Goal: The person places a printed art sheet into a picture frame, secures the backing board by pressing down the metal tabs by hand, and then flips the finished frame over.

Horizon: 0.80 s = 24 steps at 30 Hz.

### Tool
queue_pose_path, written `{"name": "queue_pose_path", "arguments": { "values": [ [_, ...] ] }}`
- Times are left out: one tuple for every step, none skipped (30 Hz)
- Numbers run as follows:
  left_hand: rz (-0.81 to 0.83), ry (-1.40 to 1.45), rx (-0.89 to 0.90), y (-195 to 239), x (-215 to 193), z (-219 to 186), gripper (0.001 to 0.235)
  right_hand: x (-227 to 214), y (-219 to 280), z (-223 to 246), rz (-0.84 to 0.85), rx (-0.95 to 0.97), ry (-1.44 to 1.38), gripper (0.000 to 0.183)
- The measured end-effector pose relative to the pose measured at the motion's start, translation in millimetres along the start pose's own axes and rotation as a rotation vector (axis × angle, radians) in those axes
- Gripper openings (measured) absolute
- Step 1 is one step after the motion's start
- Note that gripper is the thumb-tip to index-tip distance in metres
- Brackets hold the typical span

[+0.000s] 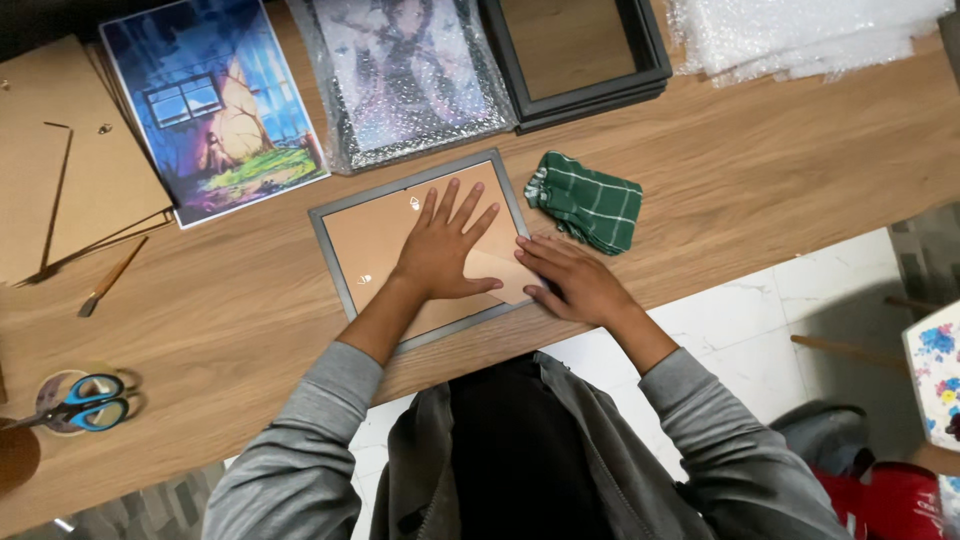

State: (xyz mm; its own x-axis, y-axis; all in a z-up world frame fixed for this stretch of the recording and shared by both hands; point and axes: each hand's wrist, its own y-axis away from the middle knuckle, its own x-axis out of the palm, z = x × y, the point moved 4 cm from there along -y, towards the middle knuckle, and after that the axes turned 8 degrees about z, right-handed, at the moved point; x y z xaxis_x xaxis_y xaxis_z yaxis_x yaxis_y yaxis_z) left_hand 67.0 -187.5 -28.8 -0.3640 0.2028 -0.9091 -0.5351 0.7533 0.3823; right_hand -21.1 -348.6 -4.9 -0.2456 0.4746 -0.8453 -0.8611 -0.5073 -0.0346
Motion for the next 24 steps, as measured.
{"name": "queue_pose_path", "arguments": {
  "values": [
    [0.003,0.000,0.007,-0.8,0.1,-1.4,0.100,-2.2,1.2,-1.3,-0.002,0.008,-0.001,0.042],
    [0.004,-0.003,0.001,-0.4,-0.1,-1.1,0.099,-3.3,0.7,-2.1,0.015,0.001,-0.025,0.038],
    [0.005,-0.006,-0.006,0.5,-0.3,-0.6,0.098,-4.3,0.1,-2.4,0.031,-0.006,-0.050,0.036],
    [0.006,-0.007,-0.006,0.1,-0.2,-0.8,0.098,-4.6,0.4,-3.5,0.031,-0.006,-0.051,0.036],
    [0.006,-0.014,-0.006,-0.1,-0.1,-0.9,0.098,-4.1,0.6,-4.4,0.047,-0.005,-0.060,0.035],
    [0.004,-0.021,-0.008,0.0,0.0,-0.8,0.099,-3.6,0.5,-5.4,0.064,-0.006,-0.068,0.035],
    [0.004,-0.021,-0.010,-0.5,-0.3,-1.1,0.099,-5.0,0.3,-5.9,0.065,-0.008,-0.069,0.035],
    [0.015,-0.017,-0.012,-0.6,-0.1,-1.1,0.099,-5.2,-0.2,-6.3,0.090,-0.007,-0.052,0.036],
    [0.026,-0.012,-0.015,-0.2,0.0,-1.0,0.098,-5.4,-0.9,-6.3,0.116,-0.006,-0.035,0.038],
    [0.025,-0.010,-0.025,-1.0,6.9,0.7,0.098,-2.8,-0.5,-5.5,0.120,-0.016,-0.036,0.038],
    [-0.002,0.006,-0.003,-1.1,12.8,1.6,0.095,-0.9,-0.4,-5.2,0.104,0.009,0.044,0.035],
    [-0.036,0.024,0.013,-2.5,17.3,3.4,0.091,-1.2,-2.2,-6.7,0.089,0.027,0.129,0.033],
    [-0.046,0.026,-0.004,7.2,18.0,6.0,0.091,0.0,-6.5,-4.2,0.093,0.009,0.134,0.033],
    [-0.089,0.092,-0.061,17.1,18.3,9.1,0.086,0.4,-9.9,-3.8,0.096,0.036,0.170,0.033],
    [-0.134,0.157,-0.117,27.2,19.0,12.2,0.080,1.0,-13.5,-3.3,0.098,0.061,0.205,0.033],
    [-0.145,0.165,-0.136,35.0,20.2,17.1,0.080,5.0,-20.0,-4.5,0.108,0.041,0.213,0.033],
    [-0.172,0.178,-0.206,43.7,21.4,23.7,0.078,8.4,-26.5,-5.2,0.095,0.020,0.224,0.033],
    [-0.194,0.189,-0.279,55.2,23.6,30.9,0.076,13.8,-33.6,-4.3,0.082,-0.002,0.231,0.033],
    [-0.202,0.195,-0.301,55.7,29.6,34.8,0.076,17.5,-37.0,-6.3,0.091,-0.025,0.233,0.033],
    [-0.204,0.176,-0.302,56.3,35.1,38.9,0.075,21.0,-41.0,-8.0,0.076,-0.030,0.261,0.029],
    [-0.205,0.157,-0.302,56.8,40.7,42.9,0.075,24.4,-45.0,-9.9,0.060,-0.035,0.288,0.025],
    [-0.208,0.159,-0.322,58.2,41.0,43.1,0.075,22.7,-47.6,-7.8,0.065,-0.055,0.286,0.025],
    [-0.236,0.154,-0.315,59.2,40.1,42.4,0.075,19.9,-50.1,-5.4,0.042,-0.084,0.288,0.019],
    [-0.263,0.148,-0.307,59.8,38.9,42.2,0.074,16.9,-53.3,-3.4,0.018,-0.113,0.289,0.013]
  ]
}}
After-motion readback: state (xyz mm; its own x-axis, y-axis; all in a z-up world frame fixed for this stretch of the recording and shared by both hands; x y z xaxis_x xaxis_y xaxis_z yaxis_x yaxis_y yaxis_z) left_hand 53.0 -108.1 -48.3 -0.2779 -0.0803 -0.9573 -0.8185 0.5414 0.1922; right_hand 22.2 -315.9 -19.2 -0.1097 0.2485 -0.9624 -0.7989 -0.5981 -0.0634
